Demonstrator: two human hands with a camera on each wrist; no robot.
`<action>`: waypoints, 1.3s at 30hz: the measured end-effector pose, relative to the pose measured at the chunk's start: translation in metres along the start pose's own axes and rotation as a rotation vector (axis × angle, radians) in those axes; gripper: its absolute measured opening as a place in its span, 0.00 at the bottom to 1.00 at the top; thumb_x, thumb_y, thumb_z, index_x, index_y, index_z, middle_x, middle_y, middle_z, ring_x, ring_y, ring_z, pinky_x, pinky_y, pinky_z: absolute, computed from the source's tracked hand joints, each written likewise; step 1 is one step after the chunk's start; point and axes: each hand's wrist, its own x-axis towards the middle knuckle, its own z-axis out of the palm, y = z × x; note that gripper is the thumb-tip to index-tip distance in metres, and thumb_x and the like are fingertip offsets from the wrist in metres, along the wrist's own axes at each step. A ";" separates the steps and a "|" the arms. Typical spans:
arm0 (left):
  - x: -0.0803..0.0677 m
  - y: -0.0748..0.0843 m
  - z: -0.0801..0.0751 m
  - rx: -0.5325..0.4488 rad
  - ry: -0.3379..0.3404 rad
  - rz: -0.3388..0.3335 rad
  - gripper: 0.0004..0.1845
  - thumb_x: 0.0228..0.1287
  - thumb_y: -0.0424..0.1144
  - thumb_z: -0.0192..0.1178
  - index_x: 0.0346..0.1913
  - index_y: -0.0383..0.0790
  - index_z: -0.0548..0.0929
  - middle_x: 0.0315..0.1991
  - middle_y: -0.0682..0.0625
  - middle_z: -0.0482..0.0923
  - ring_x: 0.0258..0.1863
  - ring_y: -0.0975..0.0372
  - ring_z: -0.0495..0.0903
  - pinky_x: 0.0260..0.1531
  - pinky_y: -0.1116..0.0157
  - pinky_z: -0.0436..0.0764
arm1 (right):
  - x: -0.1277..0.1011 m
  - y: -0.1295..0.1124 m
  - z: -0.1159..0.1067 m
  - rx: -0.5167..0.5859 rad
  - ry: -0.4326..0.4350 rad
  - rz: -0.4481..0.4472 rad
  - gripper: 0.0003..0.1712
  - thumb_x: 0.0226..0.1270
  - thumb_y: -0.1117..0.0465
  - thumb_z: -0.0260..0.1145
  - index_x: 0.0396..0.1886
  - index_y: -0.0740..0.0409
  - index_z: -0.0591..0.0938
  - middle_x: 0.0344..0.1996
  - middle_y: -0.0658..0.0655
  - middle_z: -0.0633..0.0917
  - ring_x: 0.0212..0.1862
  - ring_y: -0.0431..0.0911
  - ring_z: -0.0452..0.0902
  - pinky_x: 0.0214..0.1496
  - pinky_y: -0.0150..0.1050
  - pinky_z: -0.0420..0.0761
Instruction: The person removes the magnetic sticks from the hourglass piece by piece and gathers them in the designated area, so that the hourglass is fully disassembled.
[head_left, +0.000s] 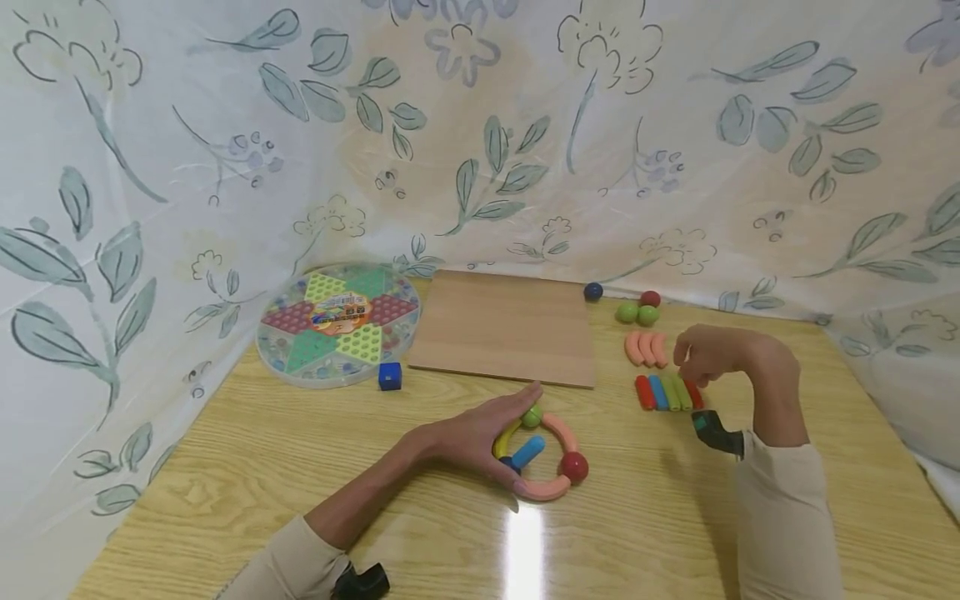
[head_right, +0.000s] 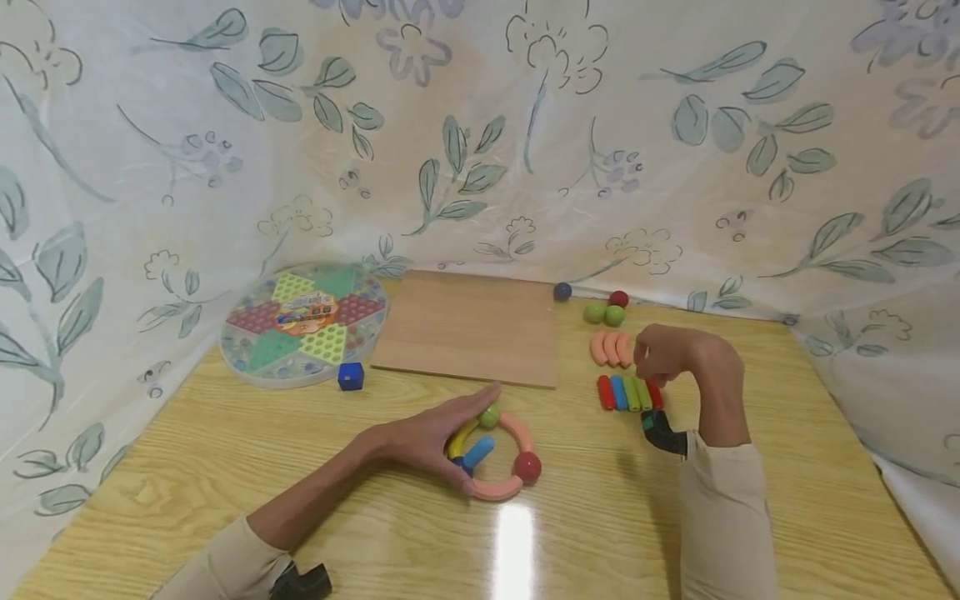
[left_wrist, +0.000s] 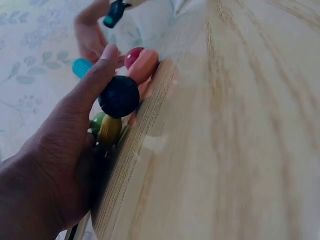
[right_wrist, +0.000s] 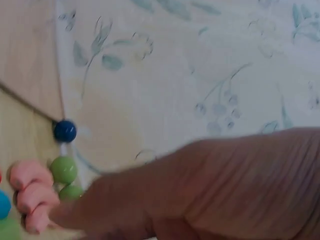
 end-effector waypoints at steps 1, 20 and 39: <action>0.001 0.000 0.000 -0.004 0.001 0.007 0.70 0.58 0.63 0.74 0.85 0.47 0.31 0.88 0.47 0.31 0.87 0.54 0.40 0.83 0.46 0.52 | -0.002 -0.006 0.000 0.003 0.008 -0.044 0.13 0.68 0.63 0.62 0.49 0.66 0.81 0.38 0.54 0.82 0.40 0.46 0.75 0.45 0.42 0.79; 0.002 -0.003 -0.001 0.000 0.007 0.036 0.70 0.55 0.78 0.64 0.86 0.50 0.34 0.87 0.50 0.41 0.85 0.55 0.49 0.83 0.48 0.55 | 0.012 -0.120 0.043 -0.037 -0.150 -0.567 0.15 0.67 0.63 0.71 0.53 0.56 0.81 0.40 0.52 0.88 0.42 0.36 0.82 0.49 0.32 0.83; 0.006 -0.004 0.000 -0.249 0.019 0.210 0.58 0.54 0.77 0.66 0.83 0.61 0.54 0.77 0.58 0.65 0.64 0.69 0.74 0.71 0.64 0.73 | 0.043 -0.170 0.084 -0.100 -0.276 -0.874 0.18 0.63 0.69 0.75 0.50 0.55 0.80 0.42 0.48 0.80 0.41 0.34 0.70 0.45 0.26 0.75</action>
